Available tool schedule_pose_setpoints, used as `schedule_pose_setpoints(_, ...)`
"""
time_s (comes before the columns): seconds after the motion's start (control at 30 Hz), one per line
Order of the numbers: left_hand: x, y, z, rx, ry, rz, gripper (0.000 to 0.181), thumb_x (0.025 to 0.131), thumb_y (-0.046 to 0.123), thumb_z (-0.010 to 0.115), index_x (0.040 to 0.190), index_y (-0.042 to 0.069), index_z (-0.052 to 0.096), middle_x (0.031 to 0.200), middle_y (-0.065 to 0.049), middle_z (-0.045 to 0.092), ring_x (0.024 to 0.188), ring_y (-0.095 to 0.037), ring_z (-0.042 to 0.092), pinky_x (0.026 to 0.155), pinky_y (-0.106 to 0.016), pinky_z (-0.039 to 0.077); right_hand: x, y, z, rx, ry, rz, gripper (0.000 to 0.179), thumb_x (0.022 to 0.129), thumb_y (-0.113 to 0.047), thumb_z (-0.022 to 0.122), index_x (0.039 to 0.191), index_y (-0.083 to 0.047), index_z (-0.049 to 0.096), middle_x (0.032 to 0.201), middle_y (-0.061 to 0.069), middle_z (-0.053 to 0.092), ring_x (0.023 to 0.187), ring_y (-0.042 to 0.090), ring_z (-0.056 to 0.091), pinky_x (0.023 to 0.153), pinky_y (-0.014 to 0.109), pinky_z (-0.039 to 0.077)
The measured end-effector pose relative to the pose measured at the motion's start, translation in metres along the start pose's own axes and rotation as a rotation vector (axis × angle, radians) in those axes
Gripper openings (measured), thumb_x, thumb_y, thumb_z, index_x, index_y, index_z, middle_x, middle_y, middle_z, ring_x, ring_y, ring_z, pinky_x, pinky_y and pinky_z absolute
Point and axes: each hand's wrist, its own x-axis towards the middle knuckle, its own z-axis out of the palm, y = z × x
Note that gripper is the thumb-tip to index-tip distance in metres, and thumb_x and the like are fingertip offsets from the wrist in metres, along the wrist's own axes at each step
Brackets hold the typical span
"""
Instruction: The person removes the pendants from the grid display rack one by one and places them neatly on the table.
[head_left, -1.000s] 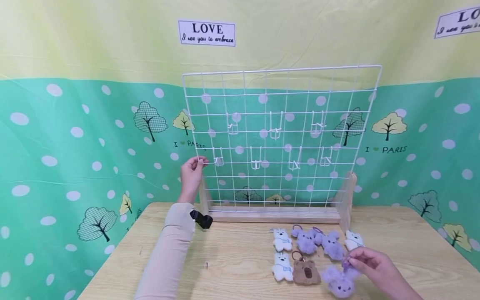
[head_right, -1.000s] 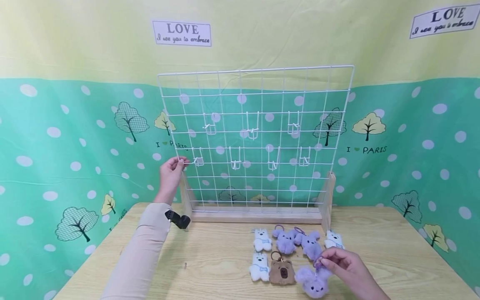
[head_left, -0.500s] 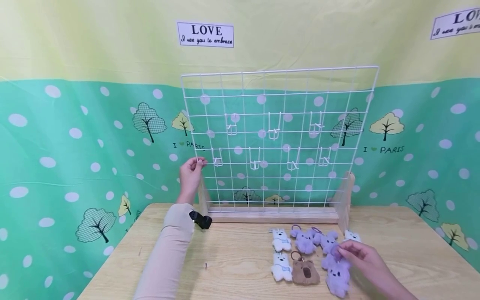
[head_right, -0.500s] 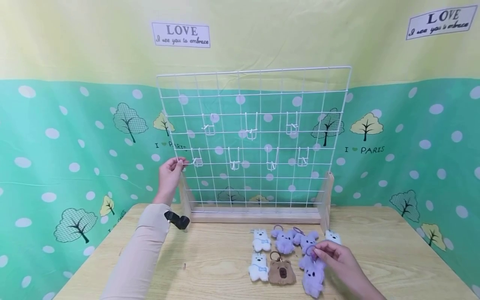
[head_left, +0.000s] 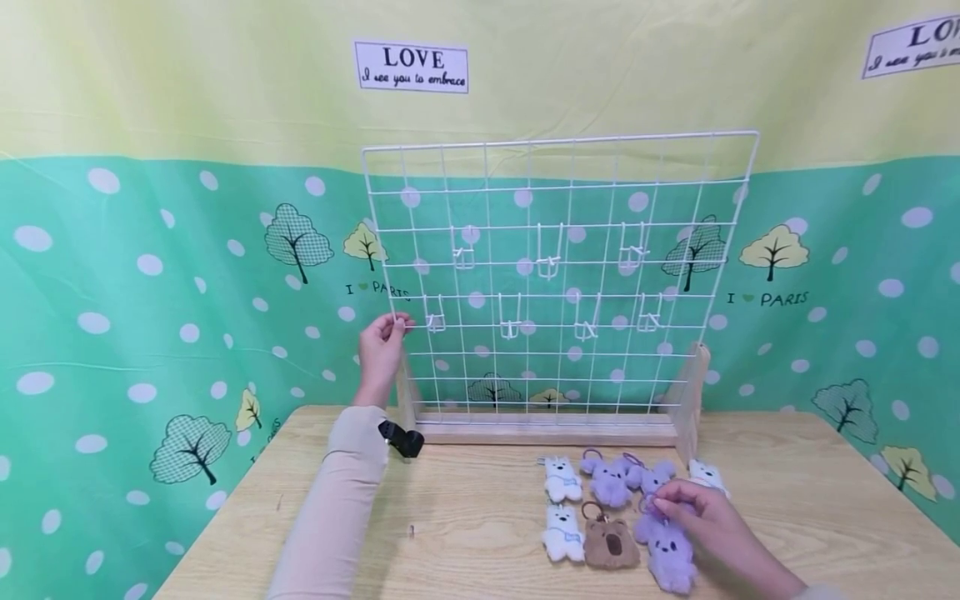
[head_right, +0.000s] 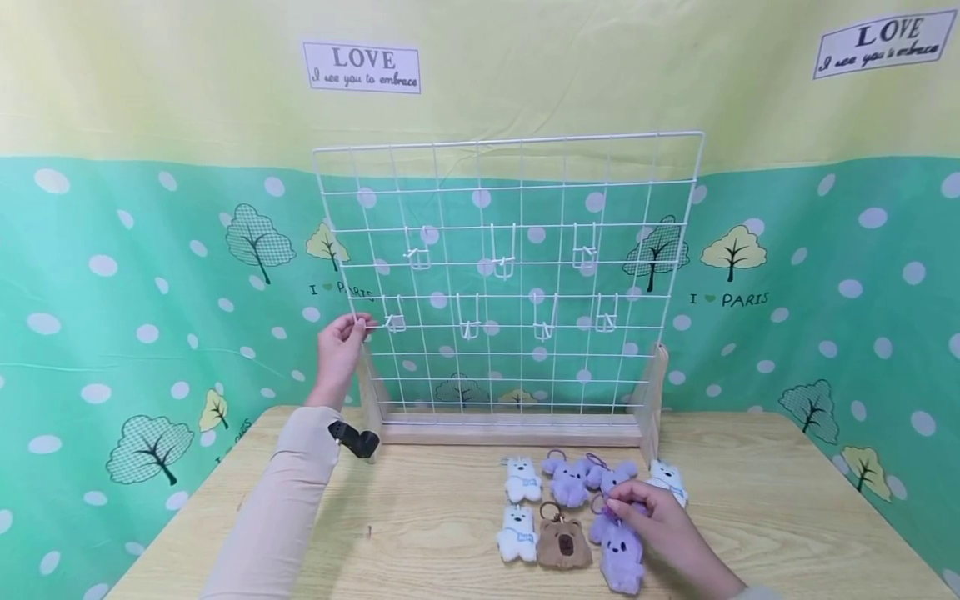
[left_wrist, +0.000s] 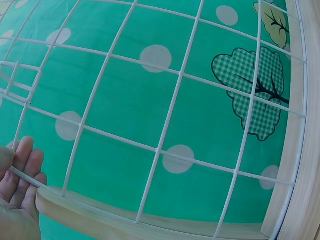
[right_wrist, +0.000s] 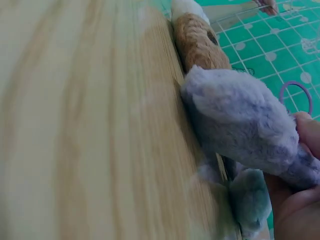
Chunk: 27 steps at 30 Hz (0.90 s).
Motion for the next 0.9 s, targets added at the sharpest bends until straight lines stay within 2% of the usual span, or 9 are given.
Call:
schedule_pose_setpoints(0.1,0.000,0.000,0.000,-0.002,-0.004,-0.003,0.022,0.098,0.011,0.048,0.113,-0.002,0.059,0.111,-0.019,0.065,0.103,-0.021,0.062,0.096,-0.024,0.048,0.000,0.000,0.003,-0.088,0.032,-0.026,0.010,0.092,-0.007,0.057,0.093,0.001,0.063,0.086,0.002,0.066,0.080,0.007,0.059,0.070,0.019,0.052)
schedule_pose_setpoints(0.3,0.000,0.002,0.001,-0.009,-0.014,0.001,0.023,0.098,0.011,0.048,0.114,-0.002,0.059,0.112,-0.019,0.064,0.103,-0.020,0.062,0.097,-0.023,0.047,0.004,-0.004,0.005,-0.160,0.085,0.047,0.012,0.091,-0.010,0.060,0.094,0.001,0.064,0.085,0.003,0.068,0.078,0.005,0.061,0.069,0.019,0.053)
schedule_pose_setpoints(0.53,-0.001,0.002,0.000,-0.012,-0.017,-0.004,0.023,0.099,0.011,0.048,0.114,-0.002,0.059,0.113,-0.019,0.064,0.105,-0.021,0.062,0.097,-0.023,0.046,0.007,-0.004,0.008,-0.102,0.147,0.172,0.016,0.088,-0.011,0.064,0.098,0.002,0.065,0.086,0.006,0.069,0.076,0.007,0.062,0.069,0.020,0.054)
schedule_pose_setpoints(0.9,-0.001,0.001,0.000,-0.016,-0.002,-0.001,0.022,0.098,0.011,0.049,0.112,-0.002,0.059,0.111,-0.019,0.065,0.101,-0.019,0.063,0.096,-0.023,0.047,0.007,0.001,0.013,-0.061,0.237,0.216,0.018,0.085,-0.008,0.068,0.097,0.005,0.066,0.086,0.008,0.071,0.076,0.005,0.063,0.069,0.018,0.052)
